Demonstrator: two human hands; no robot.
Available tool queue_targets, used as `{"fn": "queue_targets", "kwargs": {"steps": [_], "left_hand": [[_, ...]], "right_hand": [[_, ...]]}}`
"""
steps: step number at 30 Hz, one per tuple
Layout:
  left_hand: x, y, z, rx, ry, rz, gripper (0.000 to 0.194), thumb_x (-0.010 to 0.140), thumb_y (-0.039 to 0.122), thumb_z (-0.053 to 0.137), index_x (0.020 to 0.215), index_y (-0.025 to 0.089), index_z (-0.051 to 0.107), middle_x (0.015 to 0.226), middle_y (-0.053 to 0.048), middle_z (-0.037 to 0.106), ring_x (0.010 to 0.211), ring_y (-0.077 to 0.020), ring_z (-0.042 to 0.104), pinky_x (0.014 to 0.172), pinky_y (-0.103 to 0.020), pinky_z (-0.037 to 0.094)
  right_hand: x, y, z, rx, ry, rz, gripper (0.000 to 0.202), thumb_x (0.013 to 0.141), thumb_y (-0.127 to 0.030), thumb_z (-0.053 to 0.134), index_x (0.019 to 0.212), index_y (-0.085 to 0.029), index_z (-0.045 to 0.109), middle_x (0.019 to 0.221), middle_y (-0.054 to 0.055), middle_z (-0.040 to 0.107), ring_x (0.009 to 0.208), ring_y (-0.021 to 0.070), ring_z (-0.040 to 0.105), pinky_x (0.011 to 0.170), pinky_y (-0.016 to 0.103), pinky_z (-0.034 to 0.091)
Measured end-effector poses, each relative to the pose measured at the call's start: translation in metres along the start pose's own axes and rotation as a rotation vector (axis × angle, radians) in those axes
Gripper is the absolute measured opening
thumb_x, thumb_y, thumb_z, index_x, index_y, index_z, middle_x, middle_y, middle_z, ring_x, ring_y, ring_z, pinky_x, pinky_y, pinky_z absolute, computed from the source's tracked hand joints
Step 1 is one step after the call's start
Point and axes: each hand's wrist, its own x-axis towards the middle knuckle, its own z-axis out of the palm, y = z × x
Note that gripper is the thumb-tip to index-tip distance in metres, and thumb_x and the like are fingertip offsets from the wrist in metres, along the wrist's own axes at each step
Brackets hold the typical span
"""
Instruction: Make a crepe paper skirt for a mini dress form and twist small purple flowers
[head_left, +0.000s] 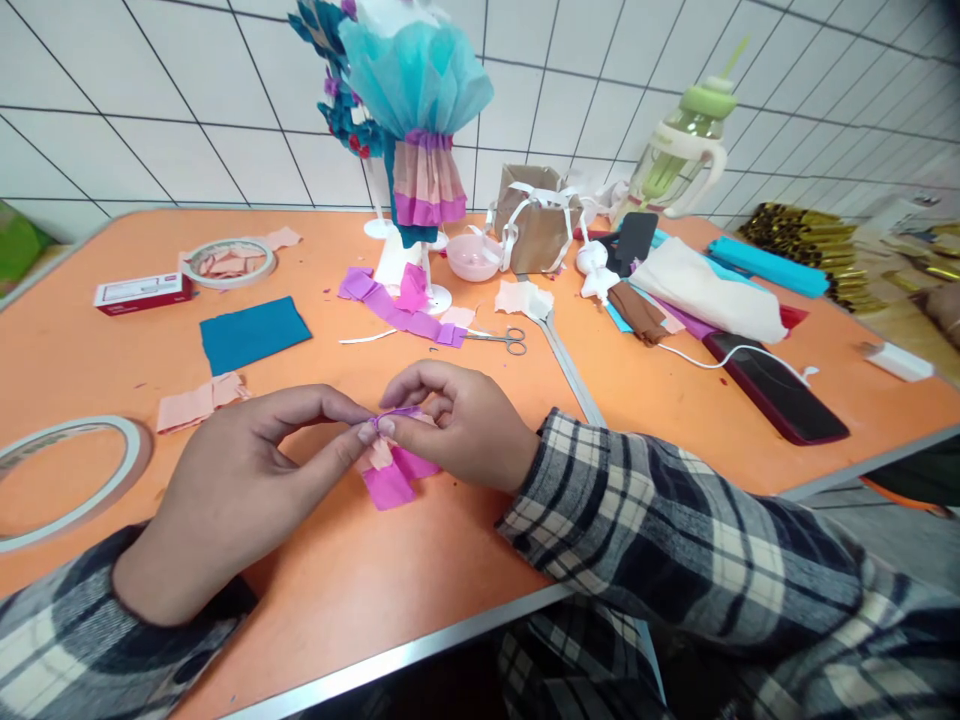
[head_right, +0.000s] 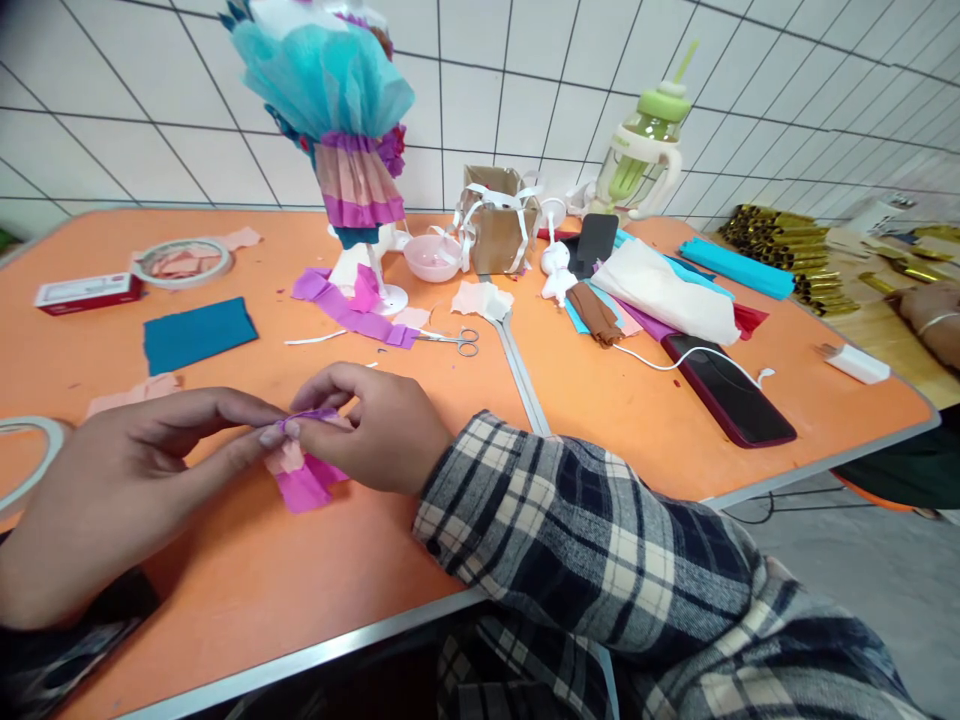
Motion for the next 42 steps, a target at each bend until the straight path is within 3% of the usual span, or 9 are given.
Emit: {"fn": "queue_targets", "kwargs": {"steps": [4,7,11,18,33,38,42], "left_hand": [[-0.0006,0.0008,0.0002,-0.008,0.015,0.016,0.024,0.08,0.05,0.06,0.075,0.032,0.074,0.073,0.01,0.078,0.061,-0.0132,0.066,0.062,-0.021,0.048],[-0.0004,0.0021,0.0005,-0.018,0.013,0.018,0.024,0.079,0.051,0.061,0.073,0.032,0.074,0.071,0.01,0.077,0.061,-0.0132,0.067,0.061,-0.02,0.048],[-0.0009,0.0049,0.001,-0.015,-0.001,-0.003,0.023,0.077,0.049,0.061,0.072,0.031,0.074,0.071,0.008,0.077,0.062,-0.0152,0.068,0.062,-0.022,0.05],[0.0004,0.0046,0.0007,-0.012,-0.053,-0.048,0.023,0.076,0.05,0.062,0.075,0.032,0.077,0.078,0.006,0.08,0.07,-0.0198,0.072,0.069,-0.027,0.053],[0.0029,0.0037,-0.0013,-0.042,-0.098,-0.073,0.027,0.076,0.053,0.062,0.076,0.031,0.077,0.083,0.002,0.081,0.076,-0.0215,0.073,0.076,-0.028,0.054],[0.0036,0.0032,-0.0031,0.003,-0.094,-0.087,0.029,0.076,0.054,0.06,0.074,0.03,0.076,0.078,0.003,0.08,0.071,-0.0215,0.071,0.07,-0.028,0.054],[0.0042,0.0013,-0.0029,0.031,-0.062,-0.069,0.027,0.077,0.054,0.06,0.074,0.031,0.075,0.076,0.004,0.079,0.068,-0.0199,0.069,0.068,-0.027,0.053]], "right_hand": [[-0.0016,-0.0039,-0.0027,-0.1,-0.007,-0.256,0.008,0.083,-0.017,0.064,0.09,-0.019,0.069,0.087,-0.001,0.07,0.079,0.0099,0.062,0.077,0.022,0.047],[-0.0018,-0.0053,-0.0031,-0.202,0.023,-0.329,0.004,0.082,-0.017,0.065,0.083,-0.018,0.069,0.082,-0.002,0.069,0.076,0.0099,0.06,0.075,0.021,0.046],[-0.0026,-0.0055,-0.0003,-0.247,0.06,-0.252,0.004,0.076,-0.017,0.065,0.079,-0.017,0.068,0.074,-0.003,0.065,0.07,0.0092,0.056,0.067,0.021,0.042],[-0.0028,-0.0068,-0.0003,-0.194,-0.012,-0.065,0.005,0.073,-0.023,0.065,0.075,-0.019,0.063,0.07,-0.004,0.061,0.071,0.0106,0.055,0.066,0.021,0.041],[-0.0021,-0.0091,-0.0005,-0.226,0.028,-0.047,0.003,0.072,-0.019,0.064,0.075,-0.018,0.064,0.068,-0.004,0.059,0.07,0.0102,0.055,0.067,0.021,0.041],[0.0004,-0.0051,-0.0042,-0.096,-0.028,-0.008,0.004,0.076,-0.019,0.063,0.078,-0.018,0.067,0.071,-0.003,0.062,0.073,0.0101,0.058,0.067,0.021,0.044],[0.0032,-0.0007,-0.0072,0.055,-0.099,0.067,0.011,0.079,-0.025,0.068,0.086,-0.017,0.069,0.07,-0.003,0.062,0.065,0.0081,0.056,0.062,0.021,0.045]]}}
